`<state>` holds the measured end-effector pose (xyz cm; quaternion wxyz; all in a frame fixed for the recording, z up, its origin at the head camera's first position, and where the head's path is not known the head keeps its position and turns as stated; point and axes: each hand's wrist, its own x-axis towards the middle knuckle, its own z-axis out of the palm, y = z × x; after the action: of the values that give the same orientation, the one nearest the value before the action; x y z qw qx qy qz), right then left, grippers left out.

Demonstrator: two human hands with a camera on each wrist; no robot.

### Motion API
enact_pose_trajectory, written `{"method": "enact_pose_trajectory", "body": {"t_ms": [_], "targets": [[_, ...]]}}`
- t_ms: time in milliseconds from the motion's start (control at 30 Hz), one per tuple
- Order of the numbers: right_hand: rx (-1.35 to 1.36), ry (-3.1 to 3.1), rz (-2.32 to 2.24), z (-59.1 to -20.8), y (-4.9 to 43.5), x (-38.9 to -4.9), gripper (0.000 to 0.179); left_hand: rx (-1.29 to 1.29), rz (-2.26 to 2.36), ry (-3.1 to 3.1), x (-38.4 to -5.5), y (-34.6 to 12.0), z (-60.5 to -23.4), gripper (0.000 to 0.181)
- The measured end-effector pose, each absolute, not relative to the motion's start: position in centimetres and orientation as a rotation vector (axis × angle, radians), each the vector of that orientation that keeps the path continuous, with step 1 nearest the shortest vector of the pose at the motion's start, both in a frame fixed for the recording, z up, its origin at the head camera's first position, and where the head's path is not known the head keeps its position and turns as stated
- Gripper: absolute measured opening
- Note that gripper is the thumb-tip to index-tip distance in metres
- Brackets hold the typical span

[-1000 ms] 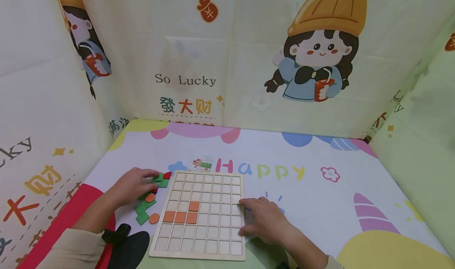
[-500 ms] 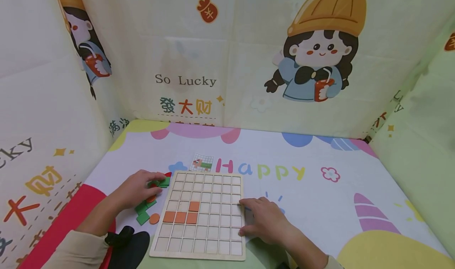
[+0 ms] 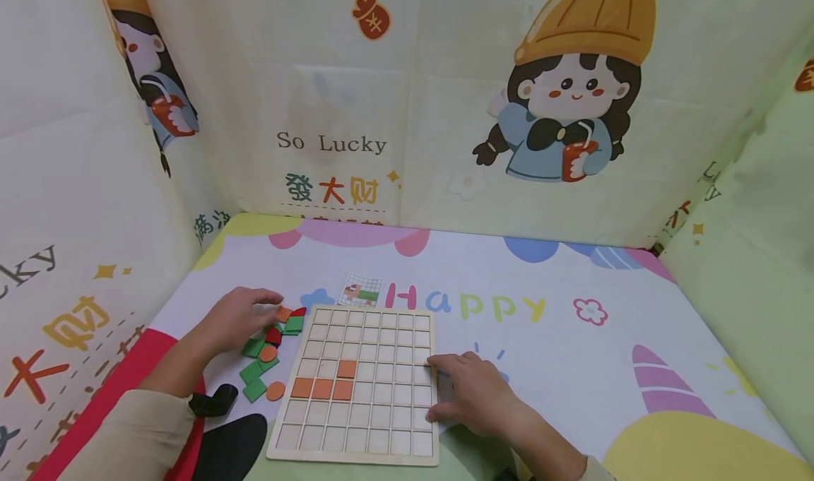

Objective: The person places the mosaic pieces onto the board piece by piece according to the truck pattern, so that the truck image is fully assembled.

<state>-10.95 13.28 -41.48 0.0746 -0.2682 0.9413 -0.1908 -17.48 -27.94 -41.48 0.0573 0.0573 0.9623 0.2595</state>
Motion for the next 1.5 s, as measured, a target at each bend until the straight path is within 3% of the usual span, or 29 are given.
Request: {"method": "enact_pose_trajectory", "body": {"t_ms": [433, 1500], "targets": [[-0.797, 2.830, -0.577, -41.4, 13.3, -10.9, 0.069, 0.171, 0.804, 2.870, -18.7, -27.9, -42.0, 0.033], [-0.790, 2.814, -0.578, -41.4, 13.3, -11.0, 0.070, 0.118, 0.823, 2.865, -19.4, -27.9, -42.2, 0.036]]}}
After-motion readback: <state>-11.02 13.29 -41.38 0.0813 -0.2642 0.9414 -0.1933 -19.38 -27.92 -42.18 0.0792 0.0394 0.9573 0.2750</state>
